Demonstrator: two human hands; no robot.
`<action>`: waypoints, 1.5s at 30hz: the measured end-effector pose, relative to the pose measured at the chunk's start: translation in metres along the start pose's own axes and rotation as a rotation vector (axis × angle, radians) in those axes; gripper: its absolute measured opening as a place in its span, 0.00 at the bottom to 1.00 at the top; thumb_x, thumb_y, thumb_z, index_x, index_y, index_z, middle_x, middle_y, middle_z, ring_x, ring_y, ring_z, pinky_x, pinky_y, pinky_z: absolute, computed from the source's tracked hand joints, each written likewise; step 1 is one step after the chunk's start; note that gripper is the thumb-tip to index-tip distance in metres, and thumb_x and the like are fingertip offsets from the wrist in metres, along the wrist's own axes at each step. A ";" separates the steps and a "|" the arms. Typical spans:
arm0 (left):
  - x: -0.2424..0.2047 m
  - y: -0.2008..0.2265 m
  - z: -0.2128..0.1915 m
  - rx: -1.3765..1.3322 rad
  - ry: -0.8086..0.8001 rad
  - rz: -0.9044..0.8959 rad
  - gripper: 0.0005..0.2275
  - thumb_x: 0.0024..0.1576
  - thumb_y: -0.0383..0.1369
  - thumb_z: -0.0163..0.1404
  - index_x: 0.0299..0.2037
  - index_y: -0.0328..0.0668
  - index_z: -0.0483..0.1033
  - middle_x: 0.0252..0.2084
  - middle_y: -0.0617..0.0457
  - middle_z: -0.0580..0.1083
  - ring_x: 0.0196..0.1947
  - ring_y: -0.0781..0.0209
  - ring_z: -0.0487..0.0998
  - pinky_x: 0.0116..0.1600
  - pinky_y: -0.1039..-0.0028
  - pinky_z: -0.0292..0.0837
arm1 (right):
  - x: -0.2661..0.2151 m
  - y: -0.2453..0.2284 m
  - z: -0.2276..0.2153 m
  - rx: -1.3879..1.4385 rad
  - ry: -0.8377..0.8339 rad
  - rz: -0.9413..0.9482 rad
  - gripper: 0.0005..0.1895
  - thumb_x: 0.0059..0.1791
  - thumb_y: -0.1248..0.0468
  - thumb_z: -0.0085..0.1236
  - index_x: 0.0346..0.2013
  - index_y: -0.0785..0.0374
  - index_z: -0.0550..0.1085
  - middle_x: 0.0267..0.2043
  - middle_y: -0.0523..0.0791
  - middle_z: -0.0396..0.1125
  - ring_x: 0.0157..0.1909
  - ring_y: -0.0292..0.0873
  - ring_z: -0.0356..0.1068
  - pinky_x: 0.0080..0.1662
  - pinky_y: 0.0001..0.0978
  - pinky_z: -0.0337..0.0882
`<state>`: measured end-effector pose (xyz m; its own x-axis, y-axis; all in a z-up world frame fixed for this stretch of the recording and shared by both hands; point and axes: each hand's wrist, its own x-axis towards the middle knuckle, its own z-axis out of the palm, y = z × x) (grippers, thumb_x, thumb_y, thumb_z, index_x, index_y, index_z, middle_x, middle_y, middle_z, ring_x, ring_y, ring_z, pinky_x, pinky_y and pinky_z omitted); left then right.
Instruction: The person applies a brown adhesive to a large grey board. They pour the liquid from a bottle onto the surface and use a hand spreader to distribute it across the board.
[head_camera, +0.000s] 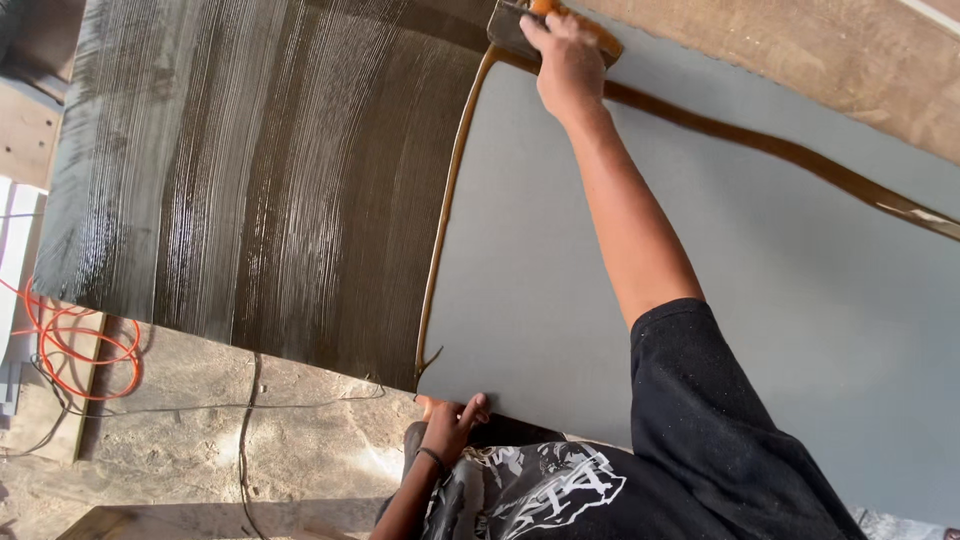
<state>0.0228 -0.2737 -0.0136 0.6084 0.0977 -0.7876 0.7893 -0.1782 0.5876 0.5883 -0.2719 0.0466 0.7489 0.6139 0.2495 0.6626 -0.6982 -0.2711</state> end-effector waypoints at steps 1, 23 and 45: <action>-0.004 0.006 -0.004 -0.029 -0.013 -0.026 0.29 0.58 0.59 0.41 0.25 0.47 0.88 0.29 0.56 0.85 0.35 0.68 0.86 0.46 0.78 0.75 | 0.003 -0.005 -0.006 0.028 -0.072 0.058 0.36 0.45 0.84 0.42 0.62 0.54 0.74 0.57 0.51 0.72 0.55 0.63 0.69 0.47 0.56 0.71; -0.003 0.005 -0.005 -0.020 -0.040 -0.155 0.29 0.56 0.61 0.41 0.28 0.50 0.89 0.29 0.56 0.85 0.35 0.69 0.86 0.43 0.77 0.74 | 0.008 0.024 0.046 -0.096 0.003 0.036 0.40 0.41 0.87 0.41 0.62 0.54 0.74 0.59 0.55 0.68 0.56 0.59 0.67 0.54 0.50 0.71; -0.004 0.007 -0.007 -0.055 -0.032 -0.130 0.28 0.57 0.59 0.42 0.27 0.48 0.89 0.27 0.57 0.85 0.32 0.69 0.84 0.44 0.77 0.73 | 0.009 0.030 0.050 -0.089 0.000 0.087 0.38 0.45 0.87 0.40 0.65 0.55 0.72 0.63 0.62 0.64 0.62 0.66 0.63 0.60 0.55 0.67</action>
<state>0.0261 -0.2686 -0.0047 0.4981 0.0847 -0.8630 0.8654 -0.1118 0.4885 0.6155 -0.2684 -0.0059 0.8039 0.5492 0.2284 0.5914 -0.7791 -0.2080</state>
